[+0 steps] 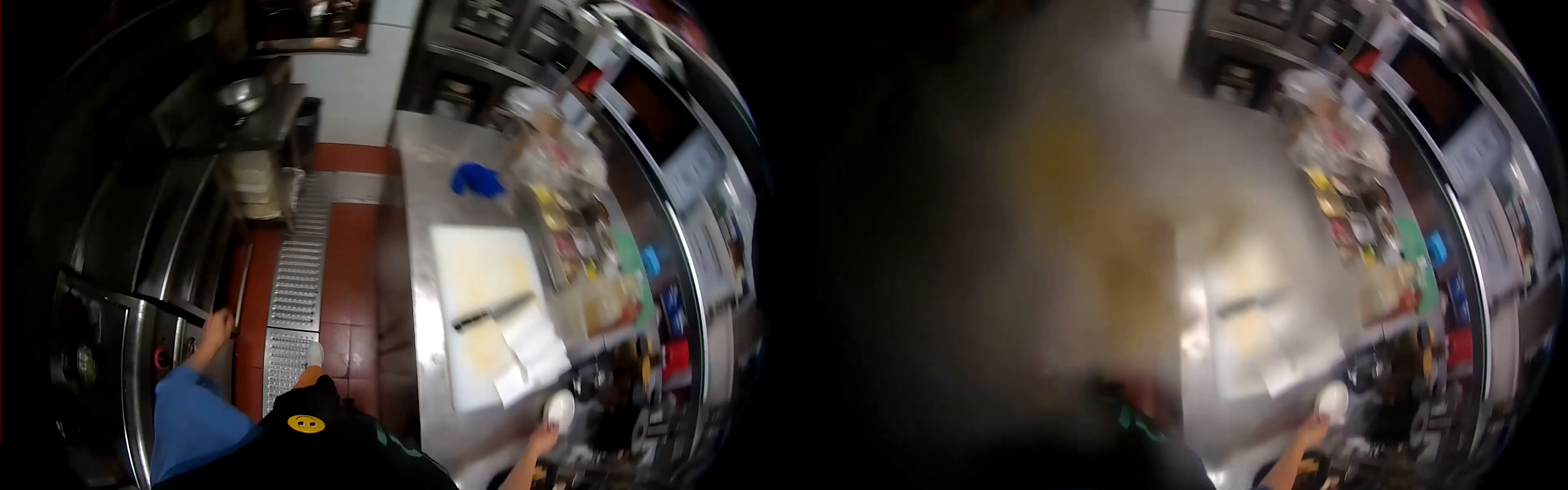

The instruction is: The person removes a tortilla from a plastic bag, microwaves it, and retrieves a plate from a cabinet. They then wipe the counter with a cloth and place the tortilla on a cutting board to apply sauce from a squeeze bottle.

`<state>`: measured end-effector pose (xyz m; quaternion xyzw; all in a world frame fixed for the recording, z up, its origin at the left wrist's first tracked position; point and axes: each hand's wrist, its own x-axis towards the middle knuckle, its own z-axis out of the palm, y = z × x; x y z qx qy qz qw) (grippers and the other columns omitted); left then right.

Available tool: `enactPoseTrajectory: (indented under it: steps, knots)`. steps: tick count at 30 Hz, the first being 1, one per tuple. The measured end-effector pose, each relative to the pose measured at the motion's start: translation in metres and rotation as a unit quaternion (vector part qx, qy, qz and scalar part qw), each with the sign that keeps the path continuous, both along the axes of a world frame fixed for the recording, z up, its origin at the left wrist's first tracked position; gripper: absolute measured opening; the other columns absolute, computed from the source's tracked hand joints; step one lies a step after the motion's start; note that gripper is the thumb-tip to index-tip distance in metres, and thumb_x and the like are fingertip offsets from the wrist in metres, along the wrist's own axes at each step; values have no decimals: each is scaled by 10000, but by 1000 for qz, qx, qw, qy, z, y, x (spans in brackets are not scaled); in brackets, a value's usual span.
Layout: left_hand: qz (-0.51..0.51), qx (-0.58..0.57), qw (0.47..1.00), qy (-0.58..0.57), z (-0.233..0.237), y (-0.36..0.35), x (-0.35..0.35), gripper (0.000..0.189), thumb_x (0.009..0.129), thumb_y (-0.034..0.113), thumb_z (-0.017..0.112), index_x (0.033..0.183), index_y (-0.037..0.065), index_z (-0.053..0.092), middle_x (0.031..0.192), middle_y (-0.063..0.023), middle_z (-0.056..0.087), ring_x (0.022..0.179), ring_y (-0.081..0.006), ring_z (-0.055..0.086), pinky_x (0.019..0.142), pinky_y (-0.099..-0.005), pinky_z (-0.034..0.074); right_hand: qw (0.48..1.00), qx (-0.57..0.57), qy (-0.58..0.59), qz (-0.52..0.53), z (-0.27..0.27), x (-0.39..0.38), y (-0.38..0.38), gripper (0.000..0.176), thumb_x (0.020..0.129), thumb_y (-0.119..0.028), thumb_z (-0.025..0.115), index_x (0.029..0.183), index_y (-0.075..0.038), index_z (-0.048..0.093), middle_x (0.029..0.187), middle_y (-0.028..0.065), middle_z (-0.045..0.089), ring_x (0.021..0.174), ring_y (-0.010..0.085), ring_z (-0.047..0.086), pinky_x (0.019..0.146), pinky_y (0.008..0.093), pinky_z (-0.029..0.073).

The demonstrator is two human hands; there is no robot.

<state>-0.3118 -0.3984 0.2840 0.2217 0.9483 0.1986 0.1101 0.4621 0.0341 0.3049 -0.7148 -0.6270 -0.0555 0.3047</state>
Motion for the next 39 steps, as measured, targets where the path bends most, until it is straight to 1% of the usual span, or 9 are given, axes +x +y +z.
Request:
enactPoseTrajectory:
  steps: [3,8,13,17,18,20,26,36,39]
  knots:
    - [-64,-307,944,-103,-141,-196,52,248,826,256,565,911,35,635,853,-161,642,770,-314,621,676,-410,498,996,-56,59,-47,25,-12,-24,350,833,-280,569,1066,-19,551,935,166,625,821,340,599,683,433,470]
    - [537,-84,684,-486,-122,-239,131,239,861,161,585,1011,-26,590,720,-191,637,577,-264,636,481,-379,529,992,31,-72,-98,52,-44,-34,353,857,-300,553,1080,-27,534,931,128,611,796,300,591,644,405,467]
    - [-56,-205,969,-128,-203,-53,-78,428,825,406,553,819,-8,657,885,-193,642,776,-340,629,652,-464,501,979,-11,202,-20,110,-212,39,394,935,-318,479,1173,-5,447,1020,125,594,777,177,573,572,288,462]
    - [6,-33,998,-62,-150,224,-232,348,816,360,574,974,58,644,1007,-166,627,946,-324,592,784,-416,481,951,18,285,122,129,-397,159,293,947,-298,466,1089,-43,488,841,35,531,674,95,483,530,205,388]
    - [-300,47,933,192,-196,270,-277,282,841,277,572,994,47,631,982,-147,639,904,-286,615,757,-370,492,949,23,278,145,140,-462,178,276,952,-284,458,1087,-46,494,816,24,520,674,91,488,535,194,394]
    - [-60,329,903,-271,-52,386,-273,285,858,209,603,1100,59,591,924,-74,656,814,-153,617,721,-272,489,924,-9,307,227,132,-551,234,244,949,-269,465,1041,-46,506,781,11,506,658,81,489,511,195,408]
    - [-140,317,829,-438,134,480,-313,302,885,172,578,1150,30,553,946,-67,647,854,-124,600,729,-261,484,497,-436,734,156,114,-809,356,340,874,-339,589,1075,-72,531,852,73,605,669,136,570,574,252,501]
    - [85,443,623,-639,162,585,-432,483,925,341,480,1272,17,390,1077,-211,595,969,-332,608,767,-420,532,672,-151,106,718,156,-1060,417,242,888,-242,516,935,-6,549,858,165,594,776,292,593,710,357,477]
    - [79,445,599,-662,141,659,-487,455,922,269,490,1293,42,356,1184,-195,524,1040,-334,567,757,-477,540,626,-457,111,622,187,-1117,437,370,842,-364,531,930,-5,553,888,231,561,843,391,544,764,409,447]
